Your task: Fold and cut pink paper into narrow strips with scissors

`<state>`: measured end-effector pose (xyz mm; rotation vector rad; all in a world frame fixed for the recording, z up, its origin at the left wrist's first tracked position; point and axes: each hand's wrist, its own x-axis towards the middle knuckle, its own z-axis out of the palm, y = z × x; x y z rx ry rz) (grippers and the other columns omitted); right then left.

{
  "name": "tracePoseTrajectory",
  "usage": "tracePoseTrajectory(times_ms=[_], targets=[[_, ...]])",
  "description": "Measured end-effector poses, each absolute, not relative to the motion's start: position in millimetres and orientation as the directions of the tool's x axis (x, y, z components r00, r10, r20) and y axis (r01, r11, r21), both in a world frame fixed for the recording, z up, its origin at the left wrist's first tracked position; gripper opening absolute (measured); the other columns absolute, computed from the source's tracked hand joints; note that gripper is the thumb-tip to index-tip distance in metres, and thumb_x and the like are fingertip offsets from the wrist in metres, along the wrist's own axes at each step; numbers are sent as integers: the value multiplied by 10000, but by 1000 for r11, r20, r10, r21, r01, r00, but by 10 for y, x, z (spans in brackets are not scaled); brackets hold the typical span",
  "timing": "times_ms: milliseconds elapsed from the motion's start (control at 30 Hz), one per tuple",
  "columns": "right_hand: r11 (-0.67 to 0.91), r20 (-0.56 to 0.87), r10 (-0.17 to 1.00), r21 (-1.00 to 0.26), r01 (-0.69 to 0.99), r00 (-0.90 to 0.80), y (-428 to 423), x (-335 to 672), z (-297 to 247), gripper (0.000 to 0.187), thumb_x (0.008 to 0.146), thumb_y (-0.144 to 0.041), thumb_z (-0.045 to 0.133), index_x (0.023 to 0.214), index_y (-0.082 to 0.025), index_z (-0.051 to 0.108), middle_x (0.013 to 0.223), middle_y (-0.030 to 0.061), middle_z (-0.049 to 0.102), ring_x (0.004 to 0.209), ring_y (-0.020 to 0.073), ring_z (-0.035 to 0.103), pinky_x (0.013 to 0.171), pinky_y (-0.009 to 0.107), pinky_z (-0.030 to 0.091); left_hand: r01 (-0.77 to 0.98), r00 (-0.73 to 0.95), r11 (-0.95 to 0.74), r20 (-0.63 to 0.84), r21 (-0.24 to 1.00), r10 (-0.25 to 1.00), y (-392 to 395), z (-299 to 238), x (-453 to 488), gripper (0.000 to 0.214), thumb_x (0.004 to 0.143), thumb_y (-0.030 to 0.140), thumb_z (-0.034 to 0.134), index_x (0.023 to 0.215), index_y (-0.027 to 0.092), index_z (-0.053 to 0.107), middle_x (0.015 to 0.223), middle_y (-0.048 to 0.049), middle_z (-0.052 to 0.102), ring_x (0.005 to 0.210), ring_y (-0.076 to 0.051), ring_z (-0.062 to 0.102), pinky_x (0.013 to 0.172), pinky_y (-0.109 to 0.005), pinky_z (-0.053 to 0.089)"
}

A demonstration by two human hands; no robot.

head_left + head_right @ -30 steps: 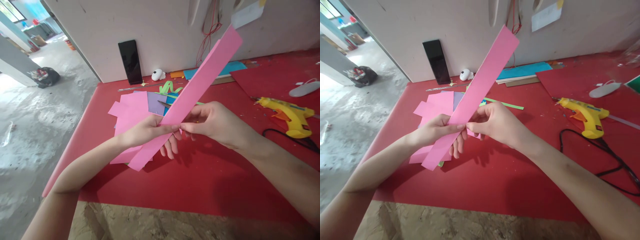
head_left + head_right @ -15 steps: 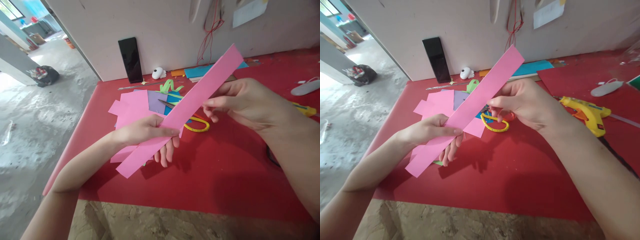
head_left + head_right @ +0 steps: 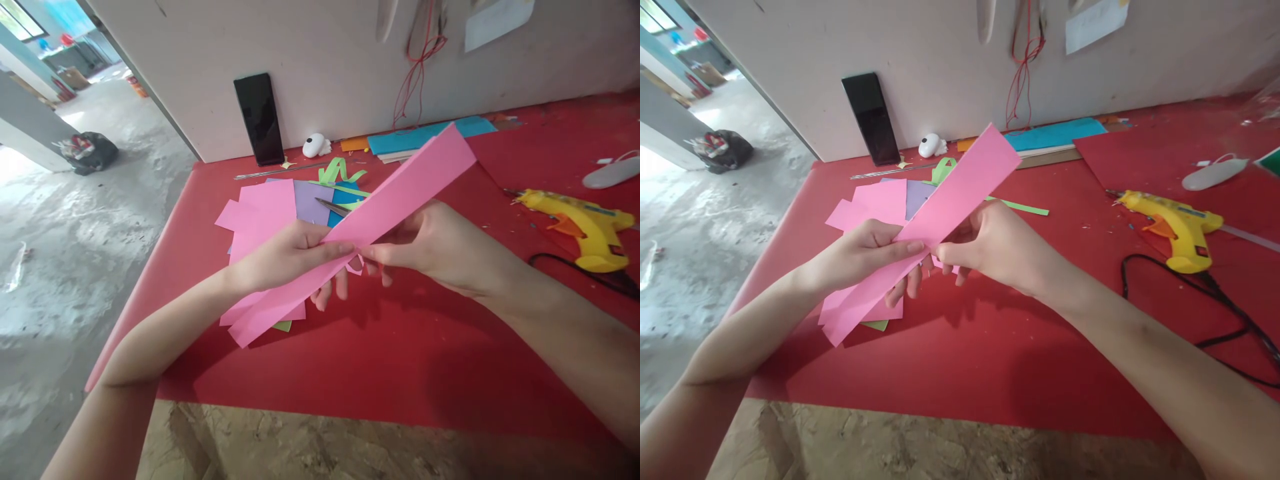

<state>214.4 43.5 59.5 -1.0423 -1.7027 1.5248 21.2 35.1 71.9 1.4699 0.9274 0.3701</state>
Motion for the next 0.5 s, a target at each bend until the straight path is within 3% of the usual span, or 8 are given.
tracePoseTrajectory(times_ms=[133, 233, 400, 500], targets=[[38, -28, 880, -991, 131, -474, 531, 2246, 618, 62, 639, -130, 635, 589, -157, 660, 532, -16, 632, 423, 72, 553, 391, 177, 472, 335, 631, 82, -288, 939, 721, 327, 763, 189, 327, 978, 266, 489, 690, 136, 573, 535, 70, 624, 412, -31, 586, 653, -176, 546], [48, -4, 915, -992, 117, -405, 622, 2378, 663, 86, 626, -184, 660, 541, -170, 658, 506, -12, 609, 410, 78, 539, 375, 199, 433, 292, 642, 91, -265, 952, 720, 319, 780, 186, 303, 979, 238, 481, 707, 140, 569, 544, 82, 620, 390, -19, 561, 720, -198, 559], [30, -14, 948, -991, 132, -319, 703, 2527, 740, 124, 679, -132, 666, 559, -166, 672, 534, 0, 609, 460, 73, 548, 428, 230, 408, 254, 658, 124, -266, 959, 704, 328, 785, 175, 251, 972, 237, 489, 768, 139, 597, 553, 68, 611, 381, -35, 544, 501, -171, 486], [-4, -47, 955, -989, 148, -294, 741, 2576, 765, 167, 704, -108, 648, 548, -164, 667, 535, 2, 600, 458, 74, 539, 432, 251, 391, 238, 671, 124, -255, 963, 696, 330, 798, 157, 228, 974, 236, 485, 813, 136, 612, 546, 64, 611, 373, -43, 544, 474, -174, 471]])
